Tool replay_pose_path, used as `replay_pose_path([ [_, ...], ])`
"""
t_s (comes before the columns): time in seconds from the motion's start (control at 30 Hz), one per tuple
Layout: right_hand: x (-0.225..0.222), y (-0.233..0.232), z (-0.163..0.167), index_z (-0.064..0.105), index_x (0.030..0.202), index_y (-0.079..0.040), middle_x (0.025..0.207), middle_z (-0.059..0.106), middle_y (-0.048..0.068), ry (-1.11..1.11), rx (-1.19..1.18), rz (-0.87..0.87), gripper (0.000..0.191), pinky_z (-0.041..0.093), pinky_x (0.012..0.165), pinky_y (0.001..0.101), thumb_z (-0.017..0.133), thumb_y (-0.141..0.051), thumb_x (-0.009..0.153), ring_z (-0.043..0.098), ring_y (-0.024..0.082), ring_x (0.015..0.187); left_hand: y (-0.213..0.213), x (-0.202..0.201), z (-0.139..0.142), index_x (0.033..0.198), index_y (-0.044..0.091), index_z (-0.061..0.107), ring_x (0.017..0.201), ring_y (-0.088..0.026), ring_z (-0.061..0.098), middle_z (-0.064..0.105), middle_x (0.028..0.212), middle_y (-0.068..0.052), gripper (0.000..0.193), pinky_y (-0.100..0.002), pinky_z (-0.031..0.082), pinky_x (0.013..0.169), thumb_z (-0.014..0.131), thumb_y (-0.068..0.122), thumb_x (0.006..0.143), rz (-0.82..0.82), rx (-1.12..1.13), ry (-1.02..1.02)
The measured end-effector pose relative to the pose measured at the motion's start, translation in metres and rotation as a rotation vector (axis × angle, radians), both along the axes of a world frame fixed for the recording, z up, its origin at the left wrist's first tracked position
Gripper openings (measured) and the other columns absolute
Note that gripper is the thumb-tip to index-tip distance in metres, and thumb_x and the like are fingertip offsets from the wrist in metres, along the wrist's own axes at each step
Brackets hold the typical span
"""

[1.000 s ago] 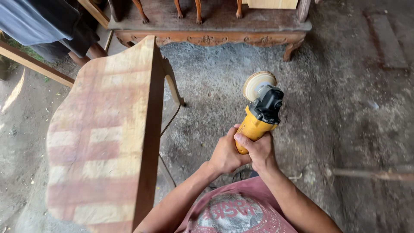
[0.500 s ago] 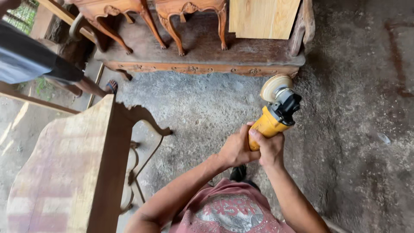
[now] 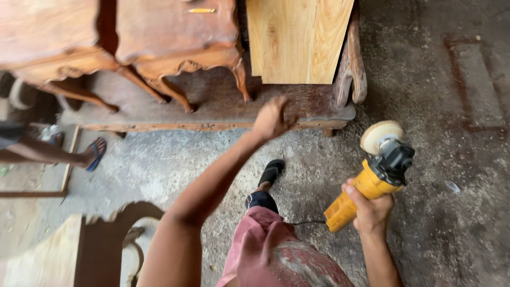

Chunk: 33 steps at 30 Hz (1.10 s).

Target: The person picks up an angle grinder from a shelf, attaches a sanding disc to it, and plugs in the power cord. They then sand the surface of a wooden board resting on a furniture piece, reposition and flip the board, and sand its edges and other side.

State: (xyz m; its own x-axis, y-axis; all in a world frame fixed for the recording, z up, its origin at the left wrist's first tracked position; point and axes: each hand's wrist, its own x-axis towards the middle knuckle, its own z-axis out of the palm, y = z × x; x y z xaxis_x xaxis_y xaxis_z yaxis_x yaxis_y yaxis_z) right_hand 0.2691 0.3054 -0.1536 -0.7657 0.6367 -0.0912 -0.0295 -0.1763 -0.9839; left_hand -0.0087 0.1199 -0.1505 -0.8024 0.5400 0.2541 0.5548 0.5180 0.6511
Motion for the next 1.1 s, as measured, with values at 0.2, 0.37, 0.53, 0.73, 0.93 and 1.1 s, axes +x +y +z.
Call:
replay_pose_path([
  [0.2, -0.094, 0.037, -0.026, 0.058, 0.124, 0.006, 0.105, 0.070, 0.014, -0.302, 0.096, -0.144, 0.050, 0.059, 0.082, 0.0354, 0.076, 0.009, 0.078, 0.069, 0.021, 0.090, 0.096, -0.288, -0.025, 0.151, -0.001, 0.035, 0.136, -0.045, 0.049, 0.047, 0.147, -0.028, 0.083, -0.048, 0.045, 0.115, 0.078, 0.033, 0.089, 0.146, -0.062, -0.011],
  [0.37, -0.117, 0.050, -0.025, 0.062, 0.118, 0.007, 0.106, 0.070, 0.012, -0.487, 0.175, -0.204, 0.040, 0.057, 0.083, 0.0340, 0.077, 0.008, 0.081, 0.068, 0.020, 0.093, 0.153, -0.406, -0.049, 0.153, -0.003, 0.020, 0.148, -0.046, 0.012, 0.021, 0.161, -0.023, 0.092, -0.066, 0.017, 0.114, 0.070, 0.022, 0.081, 0.163, -0.320, -0.005],
  [0.53, -0.118, 0.053, -0.025, 0.060, 0.121, 0.004, 0.106, 0.070, 0.011, -0.512, 0.186, -0.245, 0.044, 0.058, 0.085, 0.0334, 0.076, 0.006, 0.080, 0.069, 0.018, 0.095, 0.170, -0.417, -0.078, 0.159, -0.005, 0.023, 0.154, -0.046, 0.011, 0.021, 0.165, -0.026, 0.080, -0.075, 0.012, 0.117, 0.058, 0.012, 0.089, 0.192, -0.612, 0.211],
  [0.73, -0.116, 0.058, -0.028, 0.056, 0.129, 0.006, 0.109, 0.068, 0.016, -0.479, 0.158, -0.299, 0.052, 0.059, 0.084, 0.0362, 0.074, 0.010, 0.080, 0.068, 0.022, 0.097, 0.145, -0.408, -0.088, 0.127, 0.005, 0.064, 0.119, -0.041, 0.056, 0.062, 0.125, -0.025, 0.031, -0.059, 0.044, 0.104, 0.056, 0.025, 0.104, 0.167, -0.453, -0.033],
  [0.93, -0.095, 0.052, -0.028, 0.052, 0.135, 0.003, 0.111, 0.067, 0.015, -0.296, 0.139, -0.310, 0.059, 0.060, 0.086, 0.0350, 0.072, 0.012, 0.080, 0.069, 0.023, 0.099, 0.143, -0.305, -0.054, 0.095, 0.017, 0.073, 0.079, -0.026, 0.073, 0.073, 0.089, -0.010, 0.013, -0.040, 0.059, 0.065, 0.061, 0.016, 0.088, -0.096, -0.570, -0.352],
  [1.1, -0.042, 0.030, -0.020, 0.055, 0.134, 0.002, 0.110, 0.069, 0.012, -0.293, 0.175, -0.294, 0.056, 0.058, 0.077, 0.0322, 0.075, 0.009, 0.083, 0.069, 0.019, 0.094, 0.059, -0.162, 0.011, 0.088, 0.009, 0.076, 0.080, -0.037, 0.071, 0.072, 0.085, -0.019, 0.009, -0.048, 0.057, 0.072, 0.071, 0.015, 0.084, -0.003, -0.288, -0.021],
])
